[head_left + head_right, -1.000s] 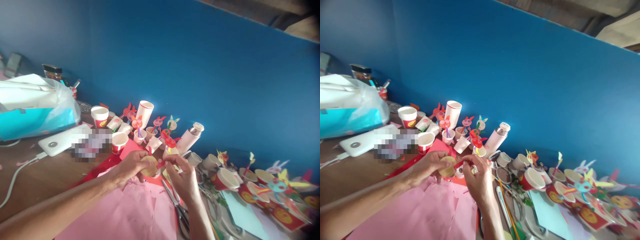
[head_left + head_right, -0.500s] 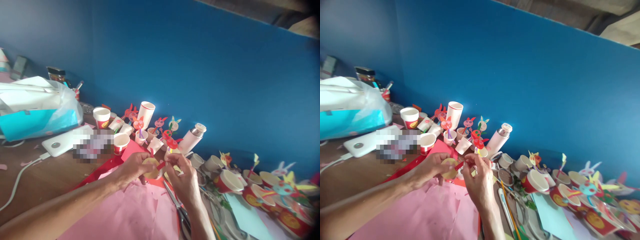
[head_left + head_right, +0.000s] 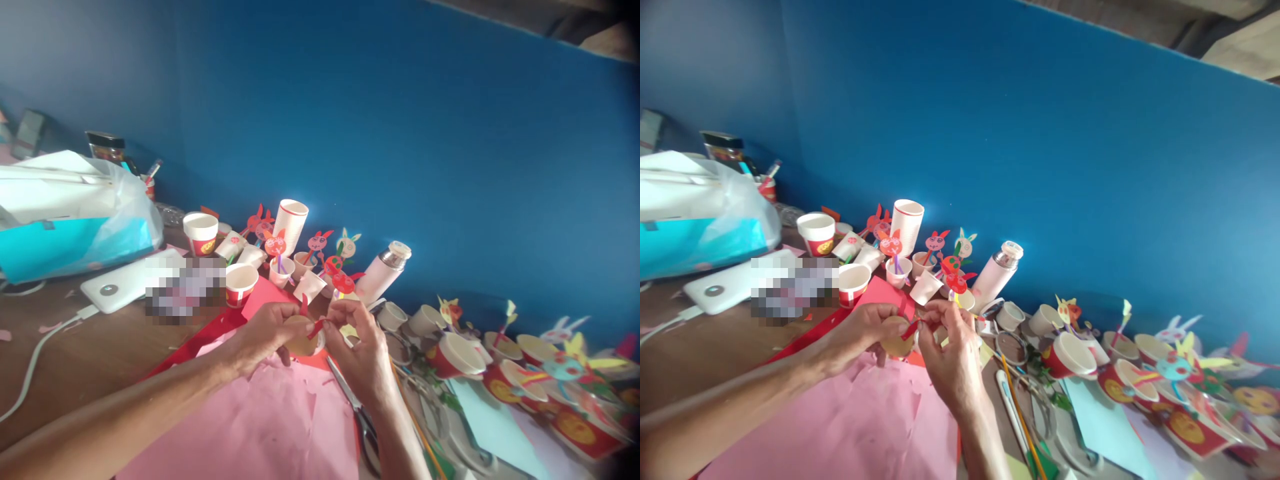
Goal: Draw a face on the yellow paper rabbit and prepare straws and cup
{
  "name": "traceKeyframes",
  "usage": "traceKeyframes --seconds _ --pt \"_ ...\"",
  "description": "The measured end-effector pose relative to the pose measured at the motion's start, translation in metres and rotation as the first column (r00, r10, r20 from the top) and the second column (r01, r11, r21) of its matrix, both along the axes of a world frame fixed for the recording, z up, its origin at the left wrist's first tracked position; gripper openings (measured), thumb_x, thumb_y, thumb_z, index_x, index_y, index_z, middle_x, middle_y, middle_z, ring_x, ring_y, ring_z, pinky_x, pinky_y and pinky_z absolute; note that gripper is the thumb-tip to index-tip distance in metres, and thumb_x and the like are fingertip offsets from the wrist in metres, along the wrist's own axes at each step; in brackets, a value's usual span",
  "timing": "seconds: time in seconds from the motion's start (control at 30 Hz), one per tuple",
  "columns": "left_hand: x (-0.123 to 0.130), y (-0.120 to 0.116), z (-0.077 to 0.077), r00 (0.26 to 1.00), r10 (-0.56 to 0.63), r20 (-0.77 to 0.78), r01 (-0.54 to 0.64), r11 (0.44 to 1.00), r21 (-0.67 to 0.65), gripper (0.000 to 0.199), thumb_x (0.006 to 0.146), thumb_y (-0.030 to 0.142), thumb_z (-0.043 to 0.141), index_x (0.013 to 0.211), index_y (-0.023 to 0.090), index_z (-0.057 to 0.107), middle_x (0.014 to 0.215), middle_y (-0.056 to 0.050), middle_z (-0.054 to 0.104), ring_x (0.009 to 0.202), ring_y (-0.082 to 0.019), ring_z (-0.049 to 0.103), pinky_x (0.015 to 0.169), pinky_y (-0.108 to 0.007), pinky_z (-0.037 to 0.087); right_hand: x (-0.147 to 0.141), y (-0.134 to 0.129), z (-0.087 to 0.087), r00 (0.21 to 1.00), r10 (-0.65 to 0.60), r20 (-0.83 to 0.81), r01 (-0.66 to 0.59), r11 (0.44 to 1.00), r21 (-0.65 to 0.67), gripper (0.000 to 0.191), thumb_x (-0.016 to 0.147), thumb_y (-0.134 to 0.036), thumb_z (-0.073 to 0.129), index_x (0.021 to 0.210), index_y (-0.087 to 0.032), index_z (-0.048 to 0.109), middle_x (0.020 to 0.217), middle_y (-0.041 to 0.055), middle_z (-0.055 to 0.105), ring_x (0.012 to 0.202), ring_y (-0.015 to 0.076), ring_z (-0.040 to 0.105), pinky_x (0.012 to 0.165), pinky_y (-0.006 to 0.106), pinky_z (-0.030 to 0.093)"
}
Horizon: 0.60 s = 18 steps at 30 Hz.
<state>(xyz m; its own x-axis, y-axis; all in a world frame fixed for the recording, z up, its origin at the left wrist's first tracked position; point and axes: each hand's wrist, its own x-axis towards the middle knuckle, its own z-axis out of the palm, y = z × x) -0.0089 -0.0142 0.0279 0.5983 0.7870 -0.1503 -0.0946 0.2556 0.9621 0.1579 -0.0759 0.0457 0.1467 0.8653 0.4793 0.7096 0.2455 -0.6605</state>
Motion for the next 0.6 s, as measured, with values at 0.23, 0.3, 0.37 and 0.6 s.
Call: traceKeyframes --seconds 0.23,0.3,0.37,0.6 --pt "0.002 -0.001 0.001 0.999 0.037 -0.022 -0.038 0.999 -0.008 0.030 0.071 0.040 0.074 0.077 0.013 0.064 0.069 -0.004 0.067 0.059 -0.013 0.059 0.042 -0.019 0.045 -0.001 0.002 -0.002 0.999 0.045 -0.025 -0.046 0.998 -0.034 0.018 0.085 -0.027 0.060 0.102 -0.023 0.064 0.086 0.0023 0.073 0.089 0.0221 0.064 0.083 0.037 0.048" --pt "0.002 -0.001 0.002 0.998 0.053 -0.018 -0.053 0.999 -0.011 0.028 0.071 0.038 0.073 0.075 0.013 0.062 0.069 -0.004 0.068 0.058 -0.012 0.060 0.041 -0.019 0.045 0.000 0.004 -0.004 0.974 0.070 -0.217 -0.082 0.996 -0.047 0.023 0.089 -0.035 0.058 0.107 -0.022 0.064 0.089 0.0038 0.073 0.086 0.0208 0.066 0.079 0.035 0.050" --pt "0.002 0.000 0.002 0.997 0.074 -0.013 -0.075 0.997 -0.014 0.026 0.072 0.037 0.072 0.074 0.015 0.060 0.066 -0.002 0.066 0.053 -0.011 0.057 0.040 -0.019 0.044 0.002 0.007 -0.007 0.909 0.081 -0.410 -0.120 0.990 -0.071 0.033 0.092 -0.047 0.055 0.108 -0.019 0.065 0.087 0.0054 0.074 0.079 0.0191 0.067 0.073 0.031 0.052" --pt "0.000 -0.001 0.003 0.996 0.089 -0.008 -0.088 0.996 0.015 0.027 0.073 0.039 0.071 0.077 0.014 0.061 0.068 -0.002 0.068 0.061 -0.014 0.064 0.043 -0.020 0.047 -0.004 0.012 -0.009 0.908 0.089 -0.409 -0.183 0.963 -0.197 0.025 0.082 -0.042 0.066 0.084 -0.017 0.073 0.076 0.0029 0.072 0.072 0.0167 0.062 0.065 0.026 0.047"
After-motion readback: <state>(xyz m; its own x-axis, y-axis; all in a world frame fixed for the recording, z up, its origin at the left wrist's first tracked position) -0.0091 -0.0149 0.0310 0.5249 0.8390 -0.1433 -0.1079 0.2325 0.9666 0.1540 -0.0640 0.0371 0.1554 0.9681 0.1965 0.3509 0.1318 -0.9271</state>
